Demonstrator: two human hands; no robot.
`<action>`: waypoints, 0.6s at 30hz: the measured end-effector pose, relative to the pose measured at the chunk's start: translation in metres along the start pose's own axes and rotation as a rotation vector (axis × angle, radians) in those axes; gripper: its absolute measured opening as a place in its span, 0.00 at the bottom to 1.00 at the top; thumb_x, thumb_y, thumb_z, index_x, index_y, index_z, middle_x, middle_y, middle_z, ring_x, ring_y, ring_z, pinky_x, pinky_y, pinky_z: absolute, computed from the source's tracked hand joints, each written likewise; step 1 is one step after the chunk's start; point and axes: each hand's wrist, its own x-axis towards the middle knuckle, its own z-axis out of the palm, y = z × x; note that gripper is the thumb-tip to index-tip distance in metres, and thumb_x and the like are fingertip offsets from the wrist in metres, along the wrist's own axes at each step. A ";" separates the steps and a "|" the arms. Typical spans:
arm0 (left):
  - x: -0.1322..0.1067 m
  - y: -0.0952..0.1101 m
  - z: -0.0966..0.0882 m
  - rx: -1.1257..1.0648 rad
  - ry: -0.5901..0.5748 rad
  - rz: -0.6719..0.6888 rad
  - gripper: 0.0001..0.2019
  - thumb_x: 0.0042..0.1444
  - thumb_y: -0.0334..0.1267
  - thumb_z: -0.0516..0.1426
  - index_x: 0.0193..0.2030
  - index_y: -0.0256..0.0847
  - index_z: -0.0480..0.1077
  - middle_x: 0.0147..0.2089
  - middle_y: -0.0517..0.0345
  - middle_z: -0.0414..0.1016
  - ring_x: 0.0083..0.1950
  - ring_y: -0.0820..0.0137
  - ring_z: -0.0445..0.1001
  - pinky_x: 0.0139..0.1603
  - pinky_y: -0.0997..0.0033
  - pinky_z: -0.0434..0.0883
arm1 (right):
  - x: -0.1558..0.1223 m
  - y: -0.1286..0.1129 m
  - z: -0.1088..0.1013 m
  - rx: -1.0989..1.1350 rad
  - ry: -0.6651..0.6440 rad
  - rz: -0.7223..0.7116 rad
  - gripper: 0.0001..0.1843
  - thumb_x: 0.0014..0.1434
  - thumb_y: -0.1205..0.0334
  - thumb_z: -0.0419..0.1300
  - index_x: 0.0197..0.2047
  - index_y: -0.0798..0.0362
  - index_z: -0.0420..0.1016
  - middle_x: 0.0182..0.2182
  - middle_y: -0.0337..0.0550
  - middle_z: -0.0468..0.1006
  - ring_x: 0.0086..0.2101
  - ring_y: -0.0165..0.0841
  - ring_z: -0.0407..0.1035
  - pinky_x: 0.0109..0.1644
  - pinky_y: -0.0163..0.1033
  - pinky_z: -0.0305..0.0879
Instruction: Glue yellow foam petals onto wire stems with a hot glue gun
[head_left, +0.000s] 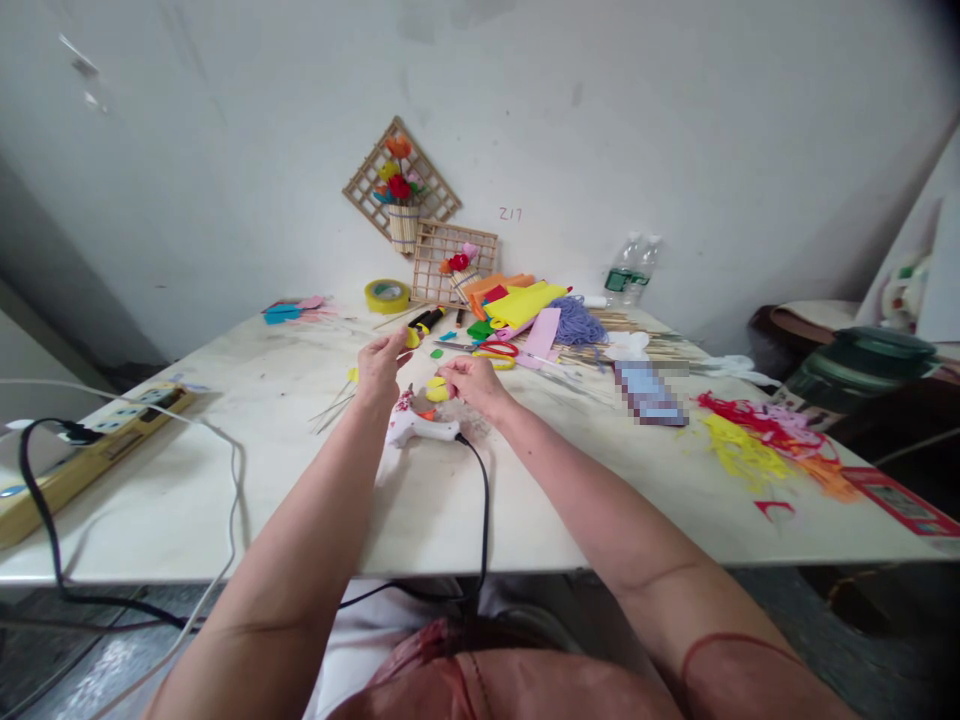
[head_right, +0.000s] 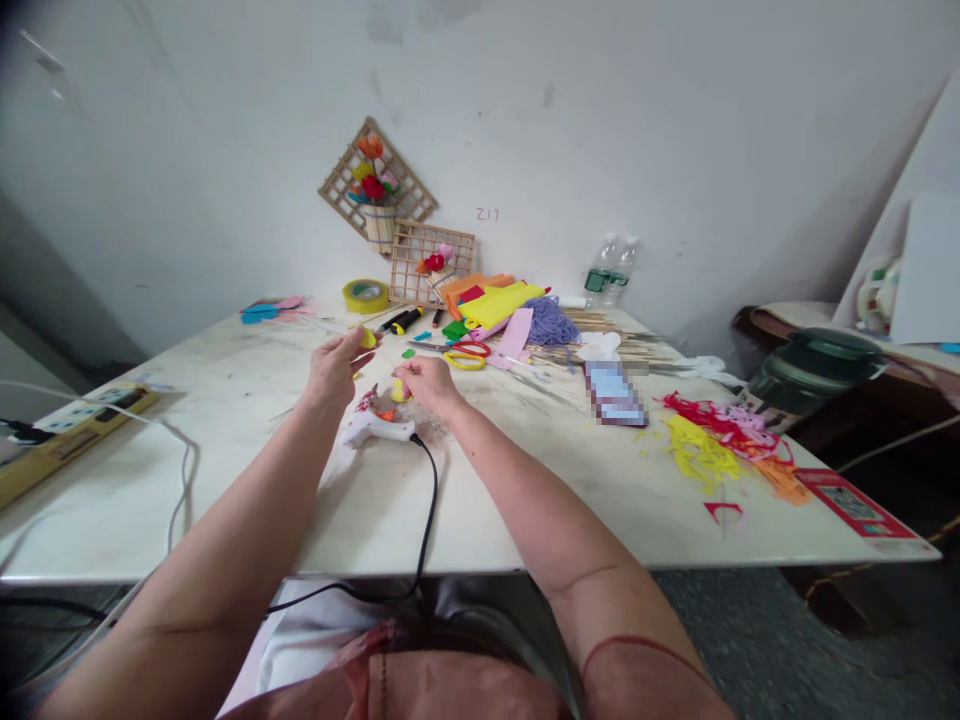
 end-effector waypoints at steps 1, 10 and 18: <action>0.000 0.000 0.000 0.001 0.001 0.008 0.17 0.39 0.52 0.62 0.26 0.39 0.73 0.34 0.51 0.77 0.41 0.65 0.73 0.43 0.67 0.66 | 0.000 0.000 0.000 -0.009 -0.005 -0.001 0.07 0.48 0.62 0.57 0.23 0.56 0.70 0.11 0.30 0.64 0.13 0.21 0.53 0.19 0.29 0.51; 0.003 0.001 0.003 -0.019 -0.020 -0.128 0.30 0.42 0.67 0.51 0.33 0.39 0.71 0.34 0.46 0.77 0.44 0.60 0.74 0.44 0.61 0.66 | 0.001 0.002 -0.001 0.139 -0.005 0.061 0.07 0.48 0.61 0.59 0.25 0.57 0.70 0.10 0.30 0.64 0.11 0.20 0.51 0.15 0.28 0.46; 0.004 -0.004 0.002 -0.135 -0.116 -0.185 0.22 0.48 0.59 0.53 0.37 0.41 0.67 0.44 0.47 0.76 0.46 0.63 0.74 0.46 0.62 0.68 | 0.000 0.005 -0.002 0.354 -0.186 0.119 0.11 0.52 0.56 0.59 0.31 0.57 0.69 0.19 0.33 0.68 0.15 0.19 0.54 0.15 0.27 0.44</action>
